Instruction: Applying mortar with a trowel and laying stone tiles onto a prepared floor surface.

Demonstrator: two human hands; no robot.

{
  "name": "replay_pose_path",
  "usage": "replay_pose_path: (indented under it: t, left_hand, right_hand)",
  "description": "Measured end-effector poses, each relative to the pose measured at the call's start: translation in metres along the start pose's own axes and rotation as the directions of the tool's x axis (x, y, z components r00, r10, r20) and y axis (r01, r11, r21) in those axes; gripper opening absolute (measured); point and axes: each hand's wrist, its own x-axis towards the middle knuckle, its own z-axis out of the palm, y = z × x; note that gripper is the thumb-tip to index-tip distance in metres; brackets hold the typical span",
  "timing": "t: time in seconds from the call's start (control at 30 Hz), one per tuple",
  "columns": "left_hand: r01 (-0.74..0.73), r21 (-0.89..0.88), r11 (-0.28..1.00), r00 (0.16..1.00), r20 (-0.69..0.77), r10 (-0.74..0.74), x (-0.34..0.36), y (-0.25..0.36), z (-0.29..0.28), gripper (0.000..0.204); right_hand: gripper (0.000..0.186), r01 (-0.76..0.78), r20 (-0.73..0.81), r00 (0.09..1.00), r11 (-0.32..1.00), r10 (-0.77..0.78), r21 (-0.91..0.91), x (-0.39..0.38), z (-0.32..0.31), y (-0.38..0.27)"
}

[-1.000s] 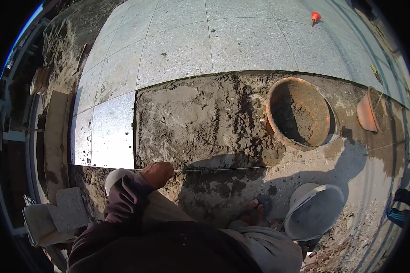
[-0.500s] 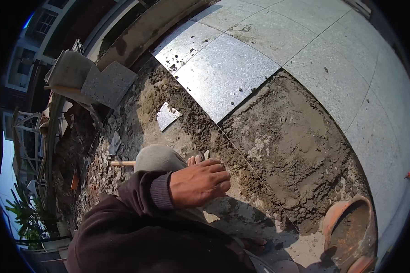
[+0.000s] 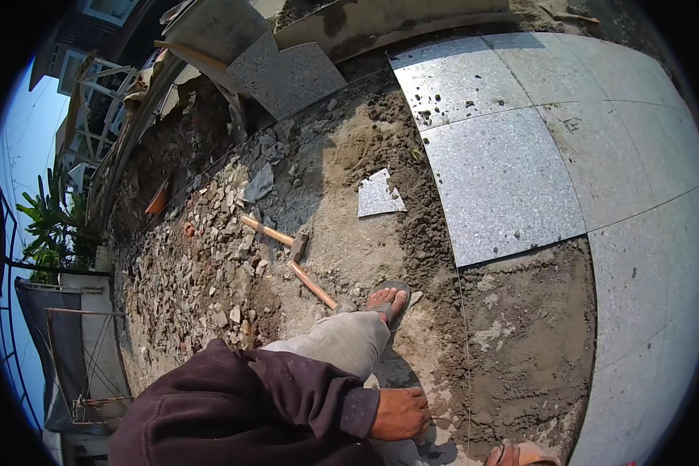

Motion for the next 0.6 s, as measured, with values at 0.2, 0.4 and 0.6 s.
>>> replay_pose_path:
  t: [0.2,0.4,0.6]
  left_hand:
    - [0.273,-0.121,0.954,0.957,0.137,-0.256,-0.022,-0.023,-0.004,0.018]
    - [0.499,-0.271,0.823,0.792,0.527,-0.307,-0.096,-0.016,0.004,0.034]
    - [0.716,-0.414,0.562,0.686,0.564,-0.459,-0.105,-0.01,-0.138,0.042]
  right_hand:
    - [0.042,0.007,0.393,0.919,0.997,0.024,-0.077,-0.052,-0.064,-0.05]
    - [0.036,-0.233,0.436,0.818,0.909,0.375,-0.345,-0.138,-0.178,-0.06]
    - [0.018,-0.85,0.443,0.508,0.348,0.739,0.395,-0.277,-0.25,-0.105]
